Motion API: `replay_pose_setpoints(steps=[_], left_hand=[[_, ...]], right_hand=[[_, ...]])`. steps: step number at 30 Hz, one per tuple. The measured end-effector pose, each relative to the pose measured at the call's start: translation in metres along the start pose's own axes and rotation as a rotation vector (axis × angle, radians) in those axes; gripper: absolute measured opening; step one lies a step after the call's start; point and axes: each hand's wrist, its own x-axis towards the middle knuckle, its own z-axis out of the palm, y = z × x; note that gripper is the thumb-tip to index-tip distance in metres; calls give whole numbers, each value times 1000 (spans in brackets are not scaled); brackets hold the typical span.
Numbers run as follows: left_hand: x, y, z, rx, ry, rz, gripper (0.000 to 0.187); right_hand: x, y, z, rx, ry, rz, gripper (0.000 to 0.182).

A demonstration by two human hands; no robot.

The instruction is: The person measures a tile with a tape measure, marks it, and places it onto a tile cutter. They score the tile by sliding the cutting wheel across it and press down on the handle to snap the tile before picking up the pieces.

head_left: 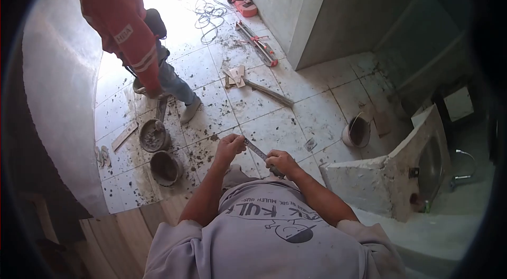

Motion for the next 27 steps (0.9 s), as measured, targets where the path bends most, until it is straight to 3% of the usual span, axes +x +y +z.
replay_pose_setpoints(steps=[3,4,6,8,13,16,20,22,23,27], left_hand=[[86,-57,61,100,-34,47,35],[93,-68,81,190,-55,69,37],[100,-49,116,267,-114,-8,40],[113,-29,129,307,-165,50,37],[194,3,117,192,-112,19,36],[241,3,116,87,-70,-35,38],[311,1,118,-72,-157,-134,46],[346,15,108,69,-246,-285,52],[366,26,101,70,-257,-357,58],[438,120,59,-44,-145,-337,66]], right_hand=[[66,44,-63,84,-29,41,18],[80,45,-77,-65,22,-1,19],[90,33,-105,30,17,4,18],[88,21,-123,140,4,5,16],[146,20,-153,74,-4,77,16],[191,9,-171,36,134,85,17],[266,-38,-194,307,227,260,23],[316,-71,-200,398,235,350,25],[348,-79,-202,321,195,285,24],[449,-169,-199,36,132,-1,21]])
